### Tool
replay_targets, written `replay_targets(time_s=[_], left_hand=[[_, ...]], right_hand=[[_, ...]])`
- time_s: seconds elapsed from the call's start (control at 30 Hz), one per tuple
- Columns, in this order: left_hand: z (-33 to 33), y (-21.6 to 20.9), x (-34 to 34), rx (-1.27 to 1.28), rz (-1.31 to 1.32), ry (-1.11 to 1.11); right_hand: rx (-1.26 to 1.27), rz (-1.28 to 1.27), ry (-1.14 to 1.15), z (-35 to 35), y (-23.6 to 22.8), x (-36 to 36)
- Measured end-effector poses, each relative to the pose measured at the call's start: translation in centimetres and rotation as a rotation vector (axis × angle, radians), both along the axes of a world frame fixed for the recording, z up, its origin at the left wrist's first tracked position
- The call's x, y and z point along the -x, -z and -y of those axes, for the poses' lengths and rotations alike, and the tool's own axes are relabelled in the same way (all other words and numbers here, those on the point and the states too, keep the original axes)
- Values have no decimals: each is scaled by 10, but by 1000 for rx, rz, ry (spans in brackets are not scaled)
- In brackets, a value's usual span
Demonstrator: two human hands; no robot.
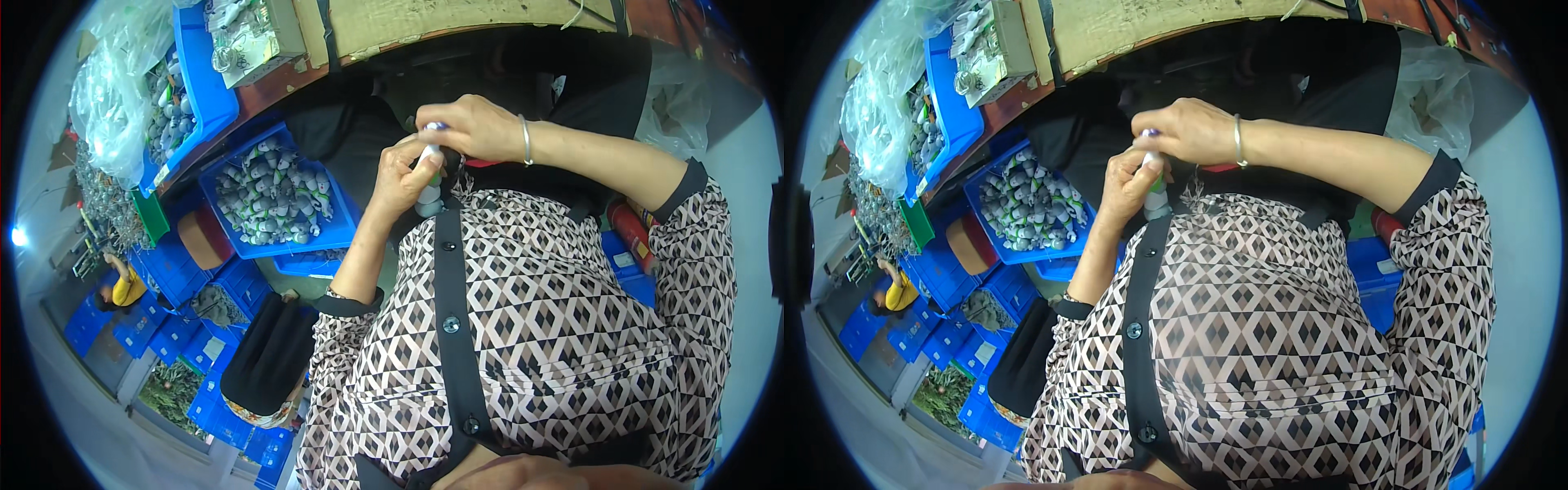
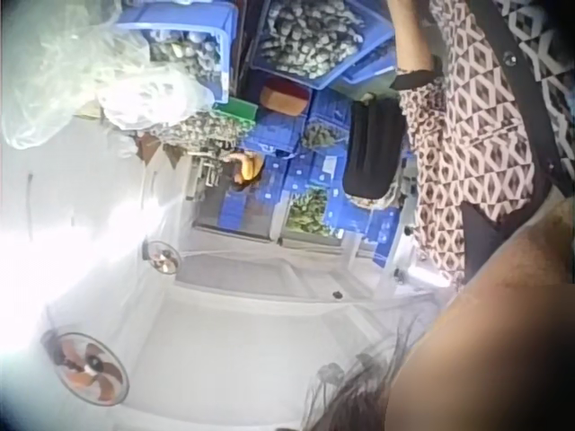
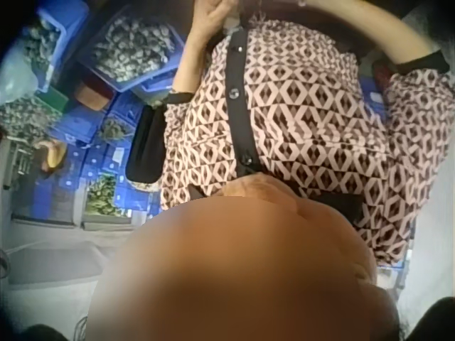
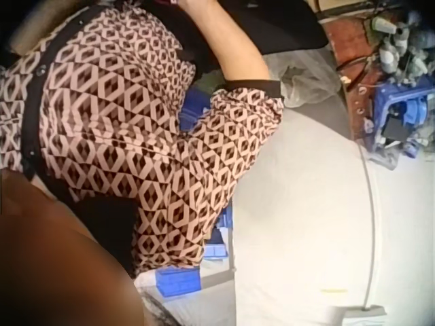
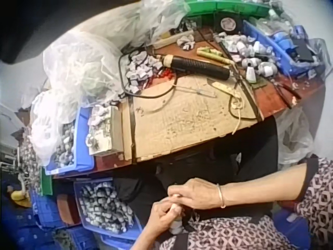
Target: Assembling electronic components for LED bulbs at a factory workbench.
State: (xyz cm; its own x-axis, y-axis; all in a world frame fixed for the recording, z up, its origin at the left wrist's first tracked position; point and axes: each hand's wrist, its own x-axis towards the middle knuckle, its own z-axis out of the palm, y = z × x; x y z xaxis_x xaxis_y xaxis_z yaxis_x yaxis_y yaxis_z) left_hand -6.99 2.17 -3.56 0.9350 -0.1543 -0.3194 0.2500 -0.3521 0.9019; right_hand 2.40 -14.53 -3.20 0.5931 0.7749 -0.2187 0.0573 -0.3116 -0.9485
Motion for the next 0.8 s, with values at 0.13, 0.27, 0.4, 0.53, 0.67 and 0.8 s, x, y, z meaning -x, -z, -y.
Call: replay_targets(time_s=[0.13,0.27,0.4,0.53,0.67,0.8], left_hand=[[2,-11,0,57,88,22],[7,-27,-4,-153,212,-30],[1,-25,-14,-194,321,23],[2,-27,-23,-138,300,28],[1,-46,-26,-41,110,-217],[14,-26,-59,-203,405,-161]], right_hand=[[-327,457,-186,9,3,-7],[-373,368,-126,17,-5,-23],[-376,312,-15,20,-8,-37],[-372,437,42,19,-17,-48],[-143,886,261,18,-59,-38],[-31,783,131,2,-52,-40]])
